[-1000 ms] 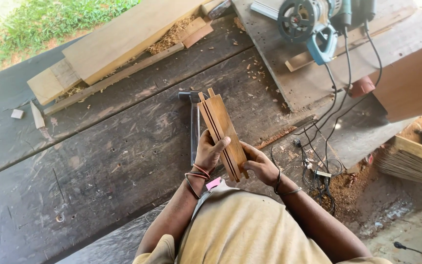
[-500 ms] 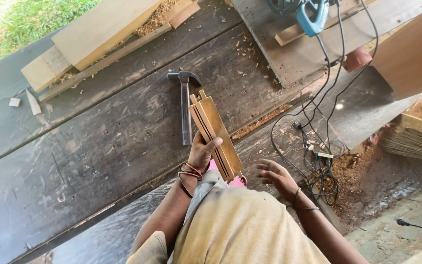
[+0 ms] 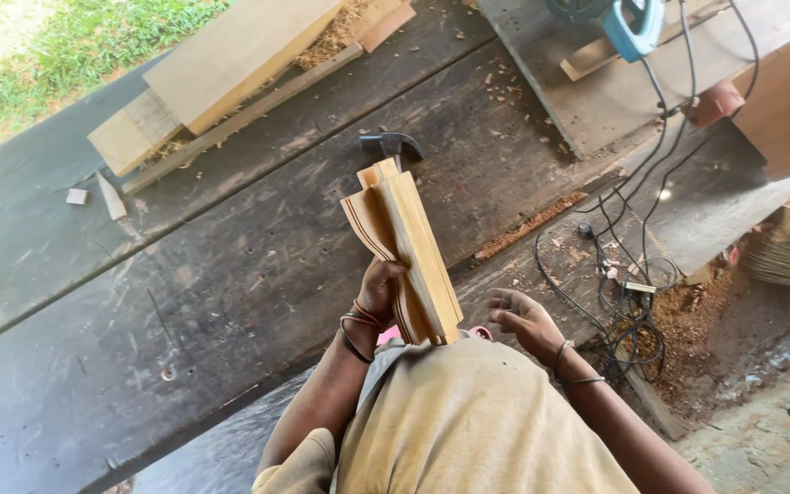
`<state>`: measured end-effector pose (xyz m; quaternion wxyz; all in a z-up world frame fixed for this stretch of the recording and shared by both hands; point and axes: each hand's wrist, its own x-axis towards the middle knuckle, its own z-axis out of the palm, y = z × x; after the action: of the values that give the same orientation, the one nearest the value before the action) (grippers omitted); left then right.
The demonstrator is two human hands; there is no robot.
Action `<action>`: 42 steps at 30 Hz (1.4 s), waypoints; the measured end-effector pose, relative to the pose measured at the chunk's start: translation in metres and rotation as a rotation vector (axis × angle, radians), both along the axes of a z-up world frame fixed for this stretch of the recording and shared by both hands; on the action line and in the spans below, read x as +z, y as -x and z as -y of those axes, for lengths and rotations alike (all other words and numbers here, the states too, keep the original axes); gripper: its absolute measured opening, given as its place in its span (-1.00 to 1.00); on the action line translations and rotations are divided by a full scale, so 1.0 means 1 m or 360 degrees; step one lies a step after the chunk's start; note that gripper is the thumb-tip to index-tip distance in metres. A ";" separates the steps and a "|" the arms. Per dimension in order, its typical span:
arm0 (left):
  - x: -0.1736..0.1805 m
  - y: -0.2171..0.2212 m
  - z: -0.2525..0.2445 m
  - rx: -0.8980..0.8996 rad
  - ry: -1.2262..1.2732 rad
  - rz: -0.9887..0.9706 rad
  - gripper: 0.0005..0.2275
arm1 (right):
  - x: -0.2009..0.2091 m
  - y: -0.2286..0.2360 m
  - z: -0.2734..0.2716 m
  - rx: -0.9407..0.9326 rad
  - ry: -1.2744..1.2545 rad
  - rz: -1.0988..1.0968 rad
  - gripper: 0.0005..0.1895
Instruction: The recorder aligns several wood pieces and secures them together using a large C-clamp on a woodworking bench.
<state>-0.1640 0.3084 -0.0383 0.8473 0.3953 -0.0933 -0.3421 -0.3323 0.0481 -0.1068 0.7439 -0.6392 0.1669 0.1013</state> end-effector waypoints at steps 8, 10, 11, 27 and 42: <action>0.043 -0.038 -0.080 -0.0043 -0.0005 0.0185 -0.41 | 0.039 -0.065 -0.092 0.0197 0.0242 0.0208 -0.44; 0.042 -0.044 -0.097 -0.0087 -0.0077 0.0246 -0.38 | 0.052 -0.080 -0.106 0.0206 0.0384 0.0275 -0.46; 0.045 -0.045 -0.105 -0.0089 -0.0078 0.0235 -0.38 | 0.066 -0.088 -0.114 0.0206 0.0381 0.0264 -0.46; 0.114 -0.038 -0.167 -0.0144 -0.0289 0.0819 -0.54 | 0.247 -0.154 -0.191 0.0309 -0.0119 0.1018 -0.41; 0.117 -0.030 -0.173 -0.0172 -0.0211 0.0727 -0.53 | 0.254 -0.147 -0.198 0.0258 0.0428 0.1116 -0.53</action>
<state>-0.1345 0.4815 0.0790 0.7569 0.5117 -0.2809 -0.2940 -0.1851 0.2462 0.1474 0.6549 -0.7380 -0.1371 -0.0878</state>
